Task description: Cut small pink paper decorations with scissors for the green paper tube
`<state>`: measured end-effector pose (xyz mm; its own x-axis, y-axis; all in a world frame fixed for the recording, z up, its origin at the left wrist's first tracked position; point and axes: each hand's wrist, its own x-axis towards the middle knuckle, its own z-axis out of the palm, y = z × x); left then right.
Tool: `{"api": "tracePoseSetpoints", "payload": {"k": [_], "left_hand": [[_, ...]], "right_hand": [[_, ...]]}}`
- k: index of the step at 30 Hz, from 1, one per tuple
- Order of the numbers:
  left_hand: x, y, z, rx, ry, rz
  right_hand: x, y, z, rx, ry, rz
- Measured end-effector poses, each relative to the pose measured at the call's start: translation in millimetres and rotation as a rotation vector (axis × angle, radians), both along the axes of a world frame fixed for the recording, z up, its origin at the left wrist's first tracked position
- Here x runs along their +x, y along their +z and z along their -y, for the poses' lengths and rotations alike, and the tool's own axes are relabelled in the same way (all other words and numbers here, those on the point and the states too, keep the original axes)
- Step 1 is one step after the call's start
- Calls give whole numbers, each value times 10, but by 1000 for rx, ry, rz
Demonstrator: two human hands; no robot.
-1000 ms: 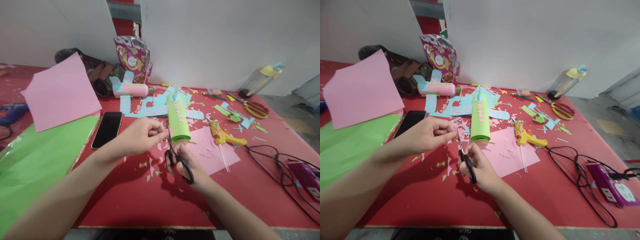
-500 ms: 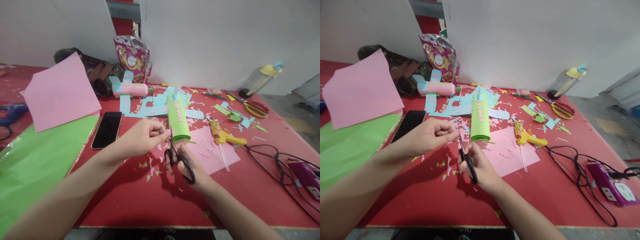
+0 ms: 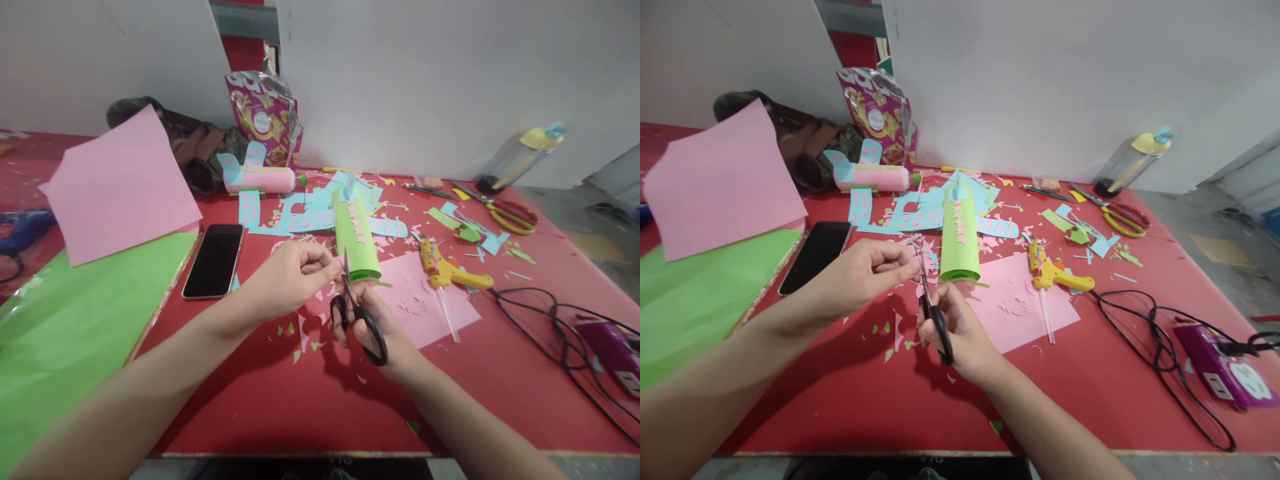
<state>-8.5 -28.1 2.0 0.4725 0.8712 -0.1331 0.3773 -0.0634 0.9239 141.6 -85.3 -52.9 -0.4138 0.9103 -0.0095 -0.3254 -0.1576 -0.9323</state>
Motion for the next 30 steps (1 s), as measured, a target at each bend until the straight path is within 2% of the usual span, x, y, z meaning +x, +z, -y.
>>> {"api": "tracePoseSetpoints", "payload": {"k": [10,21,30], "left_hand": [[38,26,54,44,14,-33],[99,-36,89,57,88,60],[139,-74,113,52,77,127]], "right_hand": [[6,-37,-7,39,-8,-17],[3,5,1,49,-36,20],[0,-3,3,33,-52,26]]}}
